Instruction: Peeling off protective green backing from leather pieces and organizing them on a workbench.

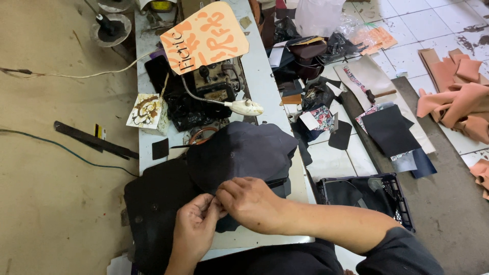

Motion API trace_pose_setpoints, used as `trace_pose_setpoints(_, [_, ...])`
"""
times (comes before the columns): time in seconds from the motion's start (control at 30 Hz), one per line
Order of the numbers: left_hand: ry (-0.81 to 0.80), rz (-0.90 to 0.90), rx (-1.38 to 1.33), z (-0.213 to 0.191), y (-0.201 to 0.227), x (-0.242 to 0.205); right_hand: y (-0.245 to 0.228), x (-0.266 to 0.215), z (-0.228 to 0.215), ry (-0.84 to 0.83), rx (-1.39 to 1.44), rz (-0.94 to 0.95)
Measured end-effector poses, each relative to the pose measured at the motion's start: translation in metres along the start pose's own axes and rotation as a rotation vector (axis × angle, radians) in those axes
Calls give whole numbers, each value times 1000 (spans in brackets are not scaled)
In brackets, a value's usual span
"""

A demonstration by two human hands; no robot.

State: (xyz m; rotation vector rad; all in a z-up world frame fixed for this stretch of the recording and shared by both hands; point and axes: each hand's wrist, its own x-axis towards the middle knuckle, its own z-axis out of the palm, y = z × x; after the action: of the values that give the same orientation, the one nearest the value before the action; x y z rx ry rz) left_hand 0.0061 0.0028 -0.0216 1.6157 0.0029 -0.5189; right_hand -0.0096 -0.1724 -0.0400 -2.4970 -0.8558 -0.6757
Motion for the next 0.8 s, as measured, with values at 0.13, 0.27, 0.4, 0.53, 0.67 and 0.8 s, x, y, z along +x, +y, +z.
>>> trace_pose_setpoints(0.13, [64,180,30,-1,-29,11,-7,4,3,52,-104,-96])
trace_pose_setpoints(0.27, [136,299,168,4,-28,10,-2,-1,9,119,-167,-142])
trace_pose_setpoints(0.4, [119,298,189,3,-40,12,12,-15,23,36,130,-46])
trace_pose_setpoints(0.53, [77,343,248,0,-34,15,16,-6,-1,72,376,83])
trace_pose_setpoints(0.67, [-12,381,298,-2,-18,7,22,4,-28,-31,594,120])
trace_pose_setpoints(0.8, [20,472,359,5,-7,1,13,7,-38,-53,519,83])
